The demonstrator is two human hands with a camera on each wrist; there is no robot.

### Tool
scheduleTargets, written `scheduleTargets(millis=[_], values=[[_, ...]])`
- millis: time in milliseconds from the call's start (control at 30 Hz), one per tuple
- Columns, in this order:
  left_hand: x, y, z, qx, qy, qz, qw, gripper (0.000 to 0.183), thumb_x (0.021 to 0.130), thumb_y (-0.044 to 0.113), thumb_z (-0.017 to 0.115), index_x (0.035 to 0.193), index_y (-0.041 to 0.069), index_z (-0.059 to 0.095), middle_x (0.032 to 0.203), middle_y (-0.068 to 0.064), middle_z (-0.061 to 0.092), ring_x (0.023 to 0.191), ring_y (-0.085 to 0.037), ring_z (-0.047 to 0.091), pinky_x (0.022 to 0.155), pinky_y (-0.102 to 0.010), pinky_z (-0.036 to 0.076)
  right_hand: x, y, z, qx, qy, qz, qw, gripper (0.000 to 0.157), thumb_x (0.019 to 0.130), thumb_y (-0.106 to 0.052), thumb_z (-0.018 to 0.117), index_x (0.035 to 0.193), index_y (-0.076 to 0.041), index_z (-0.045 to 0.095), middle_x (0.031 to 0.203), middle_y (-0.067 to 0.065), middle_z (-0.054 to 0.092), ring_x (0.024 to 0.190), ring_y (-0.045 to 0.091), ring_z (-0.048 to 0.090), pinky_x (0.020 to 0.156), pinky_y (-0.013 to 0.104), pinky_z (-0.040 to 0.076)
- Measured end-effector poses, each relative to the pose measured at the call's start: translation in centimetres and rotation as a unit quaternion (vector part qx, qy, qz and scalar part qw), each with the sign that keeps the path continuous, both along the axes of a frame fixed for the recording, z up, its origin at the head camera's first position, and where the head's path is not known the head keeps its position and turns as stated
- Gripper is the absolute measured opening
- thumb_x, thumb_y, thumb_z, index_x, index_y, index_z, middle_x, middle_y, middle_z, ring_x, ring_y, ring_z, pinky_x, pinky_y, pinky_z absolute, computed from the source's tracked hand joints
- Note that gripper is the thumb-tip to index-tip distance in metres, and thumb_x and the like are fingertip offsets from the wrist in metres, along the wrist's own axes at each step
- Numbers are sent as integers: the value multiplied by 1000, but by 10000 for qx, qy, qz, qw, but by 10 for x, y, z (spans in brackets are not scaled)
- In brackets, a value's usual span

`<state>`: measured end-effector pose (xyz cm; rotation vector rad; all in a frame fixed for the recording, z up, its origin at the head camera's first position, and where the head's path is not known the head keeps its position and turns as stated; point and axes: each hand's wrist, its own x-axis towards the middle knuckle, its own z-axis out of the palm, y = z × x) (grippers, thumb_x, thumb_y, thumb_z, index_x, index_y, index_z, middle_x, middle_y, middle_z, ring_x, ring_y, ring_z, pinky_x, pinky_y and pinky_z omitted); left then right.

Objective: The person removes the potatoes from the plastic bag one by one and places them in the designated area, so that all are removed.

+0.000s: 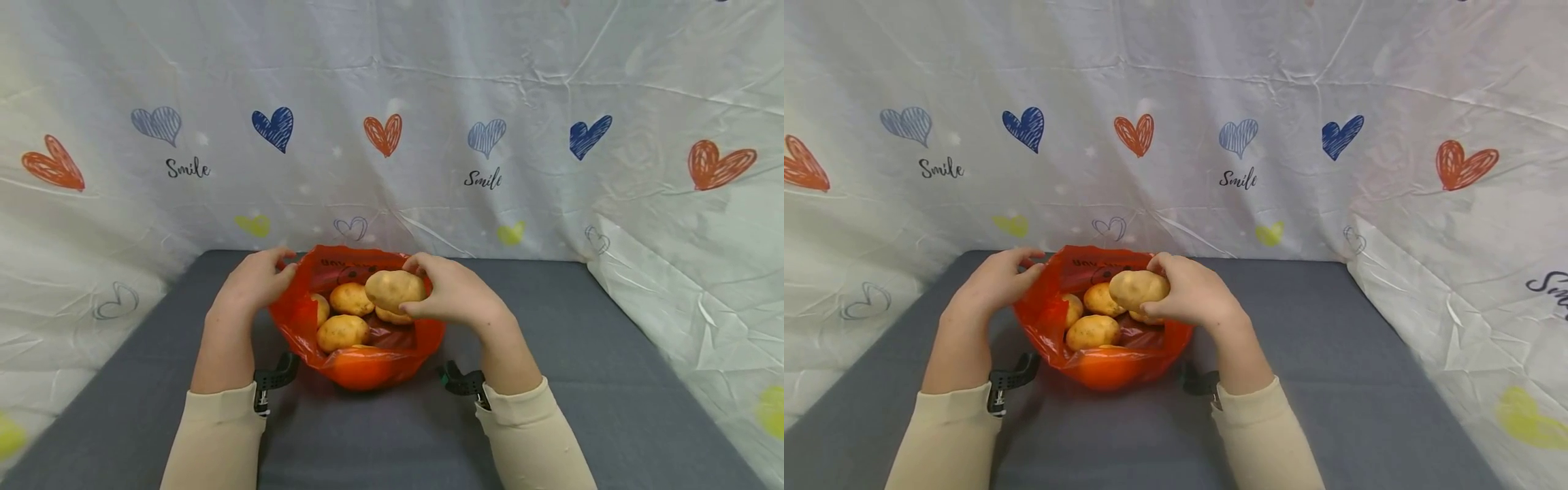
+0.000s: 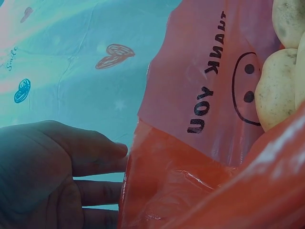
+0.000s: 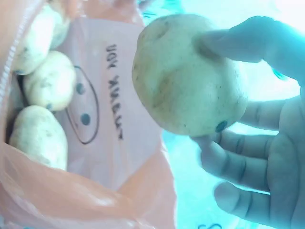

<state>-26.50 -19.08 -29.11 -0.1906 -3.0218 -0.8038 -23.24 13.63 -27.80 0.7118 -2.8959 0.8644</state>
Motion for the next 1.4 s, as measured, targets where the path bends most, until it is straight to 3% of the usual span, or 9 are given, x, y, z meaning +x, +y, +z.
scheduleTargets(millis=[167, 333, 667, 867, 1167, 1400], values=[[1, 0, 1, 41, -17, -21, 10000, 51, 108, 31, 49, 151, 3, 47, 137, -28, 55, 114, -42, 59, 92, -58, 52, 2, 17, 6, -494, -325, 39, 9982, 50, 79, -31, 89, 117, -18, 58, 111, 0, 67, 93, 16, 66, 79, 38, 54], [2, 0, 2, 91, -57, -34, 9999, 51, 108, 31, 49, 152, 4, 46, 138, -28, 55, 115, -42, 59, 92, -58, 52, 2, 34, 10, -852, -340, 135, 9957, 45, 82, -31, 88, 115, -19, 60, 113, 3, 65, 94, 19, 67, 78, 38, 56], [4, -2, 5, 193, -77, -55, 9998, 51, 109, 31, 48, 152, 5, 45, 140, -27, 54, 117, -42, 58, 94, -59, 51, -1, 70, 12, -1503, -640, 101, 9865, 43, 89, -32, 83, 125, -17, 66, 116, 8, 65, 95, 25, 68, 83, 42, 53], [4, -3, 4, 201, -98, -71, 9997, 51, 109, 31, 48, 153, 5, 44, 139, -27, 54, 117, -43, 58, 94, -59, 51, -3, 86, 12, -1377, -426, -55, 9895, 48, 94, -30, 77, 139, -16, 66, 119, 9, 69, 100, 24, 68, 85, 37, 53], [4, -4, 3, 177, -102, -69, 9998, 51, 109, 31, 48, 152, 6, 45, 139, -26, 54, 117, -42, 57, 94, -59, 51, 0, 105, 13, -1029, -412, -543, 9924, 54, 102, -30, 66, 150, -7, 52, 137, 15, 62, 122, 32, 62, 102, 52, 47], [4, -4, 3, 212, -151, -65, 9996, 52, 109, 32, 48, 153, 5, 44, 140, -27, 53, 118, -43, 56, 95, -60, 50, -6, 120, 7, -540, -473, -1115, 9912, 54, 105, -28, 61, 149, -1, 50, 139, 23, 57, 126, 39, 53, 103, 59, 43]])
